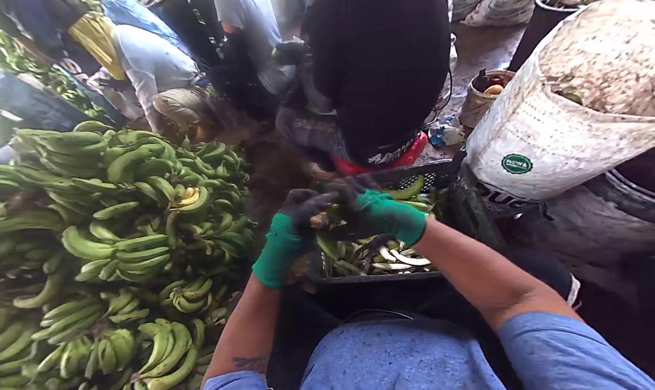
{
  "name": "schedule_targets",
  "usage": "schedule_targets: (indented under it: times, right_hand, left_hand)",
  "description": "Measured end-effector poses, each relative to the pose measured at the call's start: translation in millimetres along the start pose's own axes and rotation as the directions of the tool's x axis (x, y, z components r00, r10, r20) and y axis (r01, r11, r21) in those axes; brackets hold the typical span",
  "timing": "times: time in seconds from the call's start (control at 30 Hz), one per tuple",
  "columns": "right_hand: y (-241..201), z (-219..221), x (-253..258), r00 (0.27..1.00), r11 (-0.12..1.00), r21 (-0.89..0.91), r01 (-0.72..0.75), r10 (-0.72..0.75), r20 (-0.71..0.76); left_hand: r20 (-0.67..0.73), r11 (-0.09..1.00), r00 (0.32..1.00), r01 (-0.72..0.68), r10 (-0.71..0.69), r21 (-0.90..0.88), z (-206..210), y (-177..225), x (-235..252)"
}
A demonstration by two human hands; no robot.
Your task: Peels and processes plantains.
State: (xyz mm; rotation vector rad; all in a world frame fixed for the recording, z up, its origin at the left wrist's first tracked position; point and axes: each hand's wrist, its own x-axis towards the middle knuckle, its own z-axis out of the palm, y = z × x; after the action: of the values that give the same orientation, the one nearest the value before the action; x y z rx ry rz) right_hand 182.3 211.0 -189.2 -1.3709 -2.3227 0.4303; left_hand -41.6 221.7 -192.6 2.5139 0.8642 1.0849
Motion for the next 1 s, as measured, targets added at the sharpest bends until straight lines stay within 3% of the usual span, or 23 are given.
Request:
schedule_targets:
  times: [0.03, 0.1, 0.17, 0.23, 0.3, 0.37, 0.43, 0.53, 0.6, 0.67, 0.77, 0.87, 0.93, 1.0]
  right_hand:
    - [-6, 2, -1, 1.000, 0.996, 0.087, -0.007, 0.006, 0.014]
    - [-12, 4, -6, 0.985, 0.966, 0.198, -0.166, 0.156, 0.068]
    - [-8, 7, -15, 0.961, 0.946, 0.184, -0.266, 0.246, 0.123]
    - [24, 9, -19, 0.940, 0.941, 0.072, -0.329, 0.320, 0.121]
    - [64, -2, -22, 0.835, 0.840, -0.100, -0.534, 0.542, 0.093]
    - [102, -27, -31, 0.669, 0.667, -0.175, -0.724, 0.741, 0.057]
    - [115, -45, -44, 0.603, 0.597, -0.238, -0.766, 0.796, 0.052]
    - [98, -55, -54, 0.604, 0.602, -0.319, -0.732, 0.790, 0.103]
    - [90, -59, -51, 0.650, 0.643, -0.330, -0.691, 0.753, 0.105]
    - [104, -51, -44, 0.737, 0.713, -0.319, -0.624, 0.673, 0.062]
    - [119, -44, -16, 0.731, 0.704, -0.332, -0.628, 0.680, 0.058]
    - [117, -32, -2, 0.811, 0.808, -0.168, -0.565, 0.581, 0.062]
    - [106, -34, -4, 0.869, 0.872, -0.102, -0.480, 0.488, 0.082]
    - [100, -42, -13, 0.877, 0.876, -0.133, -0.463, 0.475, 0.073]
  left_hand:
    - [-0.027, 0.998, 0.998, -0.056, 0.055, -0.026, 4, 4, 3]
    - [-0.046, 0.997, 0.996, -0.077, 0.076, -0.020, 8, 4, 4]
    - [0.047, 0.999, 0.998, 0.048, -0.049, 0.023, 8, 5, 0]
    - [0.198, 0.983, 0.965, 0.158, -0.174, 0.095, 12, 5, -7]
    - [0.280, 0.969, 0.931, 0.201, -0.234, 0.141, 22, 4, -21]
    - [0.224, 0.969, 0.944, 0.226, -0.243, 0.102, 28, 4, -23]
    - [0.149, 0.962, 0.950, 0.271, -0.272, 0.033, 33, 7, -11]
    - [0.038, 0.965, 0.966, 0.256, -0.254, -0.053, 55, 8, 28]
    - [-0.027, 0.970, 0.973, 0.225, -0.228, -0.090, 69, 6, 60]
    - [0.028, 0.955, 0.955, 0.295, -0.295, -0.010, 71, 8, 84]
    - [0.074, 0.960, 0.962, 0.253, -0.263, 0.117, 55, 5, 87]
    - [0.174, 0.965, 0.952, 0.235, -0.252, 0.114, 17, -7, 62]
    - [0.268, 0.940, 0.902, 0.310, -0.338, 0.142, -3, -21, 42]
    - [0.349, 0.890, 0.821, 0.437, -0.452, 0.126, -17, -30, 28]
